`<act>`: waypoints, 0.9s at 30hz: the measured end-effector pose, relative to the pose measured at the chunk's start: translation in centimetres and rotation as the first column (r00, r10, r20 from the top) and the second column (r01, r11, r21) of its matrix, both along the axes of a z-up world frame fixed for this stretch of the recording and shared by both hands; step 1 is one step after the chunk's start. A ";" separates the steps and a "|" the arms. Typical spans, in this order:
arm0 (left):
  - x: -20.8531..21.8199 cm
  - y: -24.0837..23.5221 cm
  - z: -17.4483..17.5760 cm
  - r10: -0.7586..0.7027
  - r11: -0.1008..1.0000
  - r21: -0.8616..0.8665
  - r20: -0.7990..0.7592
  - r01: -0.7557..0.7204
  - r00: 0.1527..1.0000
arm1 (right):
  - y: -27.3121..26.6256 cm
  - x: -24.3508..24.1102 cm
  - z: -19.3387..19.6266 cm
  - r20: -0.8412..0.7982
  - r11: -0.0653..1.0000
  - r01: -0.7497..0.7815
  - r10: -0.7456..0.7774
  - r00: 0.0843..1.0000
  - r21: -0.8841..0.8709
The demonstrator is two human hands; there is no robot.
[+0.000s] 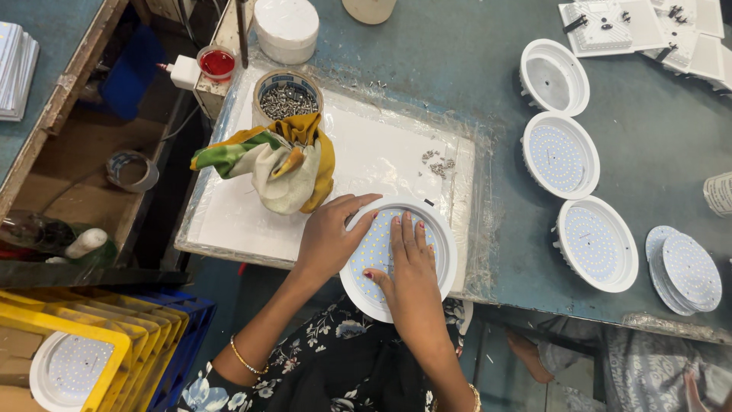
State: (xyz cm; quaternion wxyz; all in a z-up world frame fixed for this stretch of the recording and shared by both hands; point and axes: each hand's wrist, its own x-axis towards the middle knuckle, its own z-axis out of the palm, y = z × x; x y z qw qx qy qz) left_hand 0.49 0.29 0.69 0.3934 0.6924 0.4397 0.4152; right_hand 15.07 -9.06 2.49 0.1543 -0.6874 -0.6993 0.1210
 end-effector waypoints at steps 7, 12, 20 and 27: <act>0.0 0.0 0.0 0.004 1.000 -0.001 -0.005 -0.004 1.000 | 0.0 -0.9 0.0 0.015 0.997 0.080 -0.080 0.997 -0.020; 0.0 0.0 -0.2 0.011 1.000 -0.020 -0.032 -0.012 0.999 | -0.1 -1.1 -0.1 0.020 0.995 0.095 -0.095 0.995 -0.017; 0.2 0.0 0.0 0.025 0.999 0.036 -0.012 -0.024 1.000 | 0.4 -1.9 -0.3 0.045 0.984 0.177 -0.177 0.983 -0.001; 0.2 0.0 -0.1 0.024 1.000 -0.002 -0.026 -0.024 0.999 | 0.3 -2.3 -0.6 0.085 0.972 0.235 -0.236 0.968 0.021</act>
